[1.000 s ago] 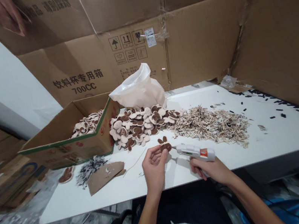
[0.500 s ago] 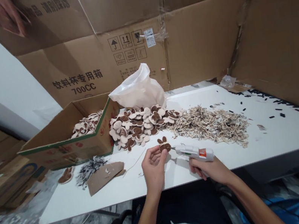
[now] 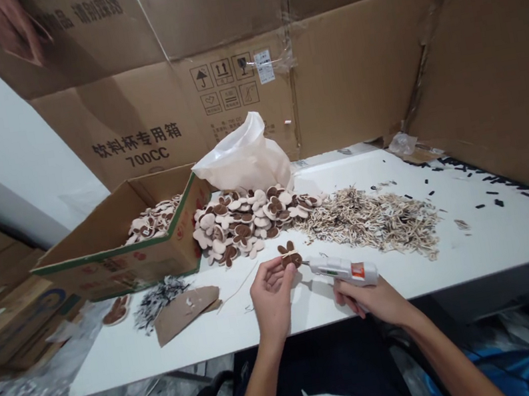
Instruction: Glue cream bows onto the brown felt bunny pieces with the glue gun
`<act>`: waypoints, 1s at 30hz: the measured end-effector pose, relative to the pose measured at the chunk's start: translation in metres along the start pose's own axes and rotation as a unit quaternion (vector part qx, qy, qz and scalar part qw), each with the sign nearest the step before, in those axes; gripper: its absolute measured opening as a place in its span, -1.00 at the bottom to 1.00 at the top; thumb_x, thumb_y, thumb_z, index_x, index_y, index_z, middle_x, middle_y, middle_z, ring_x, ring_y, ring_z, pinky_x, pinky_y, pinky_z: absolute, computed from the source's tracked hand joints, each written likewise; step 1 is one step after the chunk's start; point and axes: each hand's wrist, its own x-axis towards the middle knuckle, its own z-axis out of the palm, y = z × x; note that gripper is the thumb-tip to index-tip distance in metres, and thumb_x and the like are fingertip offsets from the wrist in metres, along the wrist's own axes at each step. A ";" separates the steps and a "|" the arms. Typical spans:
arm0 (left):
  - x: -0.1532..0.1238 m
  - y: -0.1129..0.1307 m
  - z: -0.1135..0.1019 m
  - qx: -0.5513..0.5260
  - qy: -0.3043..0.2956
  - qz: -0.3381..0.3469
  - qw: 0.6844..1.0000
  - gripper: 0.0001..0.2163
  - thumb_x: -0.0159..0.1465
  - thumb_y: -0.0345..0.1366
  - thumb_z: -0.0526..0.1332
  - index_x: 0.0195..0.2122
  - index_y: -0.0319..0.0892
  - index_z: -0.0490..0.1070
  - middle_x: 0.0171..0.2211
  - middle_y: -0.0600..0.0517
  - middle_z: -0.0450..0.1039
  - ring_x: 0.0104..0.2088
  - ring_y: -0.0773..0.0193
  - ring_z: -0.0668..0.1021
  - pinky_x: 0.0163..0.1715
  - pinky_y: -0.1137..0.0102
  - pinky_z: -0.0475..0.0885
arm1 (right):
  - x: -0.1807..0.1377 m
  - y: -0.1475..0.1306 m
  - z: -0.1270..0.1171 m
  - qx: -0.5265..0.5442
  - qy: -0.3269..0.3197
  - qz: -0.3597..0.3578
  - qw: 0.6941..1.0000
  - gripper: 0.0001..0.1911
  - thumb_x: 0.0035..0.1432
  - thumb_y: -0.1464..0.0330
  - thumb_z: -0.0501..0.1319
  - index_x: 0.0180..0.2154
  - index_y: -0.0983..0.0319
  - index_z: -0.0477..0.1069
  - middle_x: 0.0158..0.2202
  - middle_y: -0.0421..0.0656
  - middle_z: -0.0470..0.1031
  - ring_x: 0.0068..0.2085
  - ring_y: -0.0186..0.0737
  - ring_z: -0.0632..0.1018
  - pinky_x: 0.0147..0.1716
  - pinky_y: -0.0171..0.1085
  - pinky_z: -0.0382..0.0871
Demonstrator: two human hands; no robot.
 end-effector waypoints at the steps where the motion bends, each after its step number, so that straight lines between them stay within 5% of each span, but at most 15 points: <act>1: 0.000 0.000 0.000 0.001 0.000 0.001 1.000 -0.67 0.16 -0.15 0.47 -0.13 -0.21 0.53 -0.23 -0.09 0.64 -0.18 0.15 0.68 -0.11 0.30 0.59 | 0.000 0.000 0.000 0.002 -0.002 -0.002 1.000 -0.74 0.17 0.27 0.19 -0.52 0.21 0.47 -0.69 -0.30 0.34 -0.68 -0.35 0.36 -0.67 -0.38 0.23; 17: 0.001 -0.005 -0.002 0.022 -0.034 0.009 0.999 -0.65 0.21 -0.11 0.42 -0.07 -0.21 0.54 -0.20 -0.10 0.62 -0.17 0.13 0.67 -0.09 0.27 0.59 | -0.002 0.007 -0.006 0.076 -0.016 -0.049 0.996 -0.64 0.34 0.12 0.18 -0.27 0.25 0.58 -0.67 -0.29 0.36 -0.68 -0.36 0.34 -0.67 -0.37 0.20; 22: 0.001 -0.004 -0.003 0.067 -0.039 0.030 0.997 -0.67 0.25 -0.10 0.38 -0.05 -0.19 0.57 -0.23 -0.08 0.62 -0.20 0.13 0.65 -0.14 0.30 0.56 | 0.003 0.016 -0.005 0.185 0.015 -0.064 0.981 -0.71 0.27 0.11 0.28 -0.32 0.21 0.46 -0.45 -0.17 0.59 -0.63 -0.33 0.42 -0.68 -0.36 0.29; 30: -0.009 0.014 0.001 0.162 -0.194 0.076 0.965 -0.76 0.31 -0.20 0.33 -0.03 -0.12 0.59 -0.25 0.00 0.63 -0.27 0.22 0.60 -0.19 0.36 0.49 | 0.007 0.007 0.000 0.213 0.096 -0.040 0.972 -0.65 0.22 0.07 0.35 -0.29 0.24 0.50 -0.52 -0.17 0.55 -0.64 -0.38 0.38 -0.69 -0.42 0.24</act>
